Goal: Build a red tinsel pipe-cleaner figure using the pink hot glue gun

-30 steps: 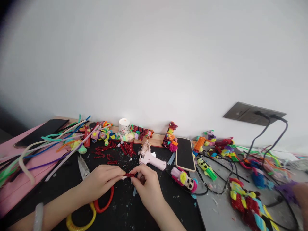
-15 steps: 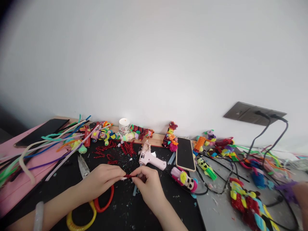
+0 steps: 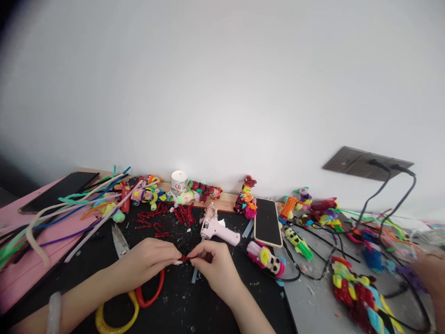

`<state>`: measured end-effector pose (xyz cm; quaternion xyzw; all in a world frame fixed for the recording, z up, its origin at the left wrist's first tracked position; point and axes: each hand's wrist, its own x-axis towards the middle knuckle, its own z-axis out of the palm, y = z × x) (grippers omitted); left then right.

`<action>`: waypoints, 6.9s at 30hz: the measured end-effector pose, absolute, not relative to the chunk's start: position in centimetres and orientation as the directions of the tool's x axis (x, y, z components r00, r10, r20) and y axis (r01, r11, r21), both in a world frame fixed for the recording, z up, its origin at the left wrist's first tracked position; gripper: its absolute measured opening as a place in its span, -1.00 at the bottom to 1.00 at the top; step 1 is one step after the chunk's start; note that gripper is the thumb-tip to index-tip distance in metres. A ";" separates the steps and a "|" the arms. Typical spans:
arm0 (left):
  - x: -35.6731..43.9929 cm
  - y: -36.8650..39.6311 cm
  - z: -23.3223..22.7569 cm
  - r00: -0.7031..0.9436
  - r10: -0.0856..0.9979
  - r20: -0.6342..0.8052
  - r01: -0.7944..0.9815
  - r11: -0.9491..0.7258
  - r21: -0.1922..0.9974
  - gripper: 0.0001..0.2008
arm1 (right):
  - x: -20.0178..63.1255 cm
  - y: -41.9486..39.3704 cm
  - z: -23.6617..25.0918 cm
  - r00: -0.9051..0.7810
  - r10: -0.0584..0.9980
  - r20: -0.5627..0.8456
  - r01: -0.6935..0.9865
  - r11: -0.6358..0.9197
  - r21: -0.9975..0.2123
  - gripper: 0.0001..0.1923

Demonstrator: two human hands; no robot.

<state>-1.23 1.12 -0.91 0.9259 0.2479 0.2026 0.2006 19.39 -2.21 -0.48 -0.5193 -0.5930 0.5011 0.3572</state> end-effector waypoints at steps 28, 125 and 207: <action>-1.1 1.2 -0.9 0.783 0.570 0.251 0.400 -0.769 0.498 -0.83 | 19.9 -1.9 -0.5 -0.262 0.964 0.033 0.180 0.083 -0.980 -0.86; -1.2 1.2 -1.4 0.717 0.635 0.288 0.437 -0.731 0.524 -0.85 | 19.6 -2.0 -0.9 -0.168 0.985 -0.049 0.235 -0.008 -0.972 -0.88; -4.4 4.2 -0.1 0.171 0.869 0.465 0.690 -0.442 0.573 -0.74 | 19.9 -1.5 -1.3 0.030 0.999 0.045 0.258 0.036 -0.965 -0.93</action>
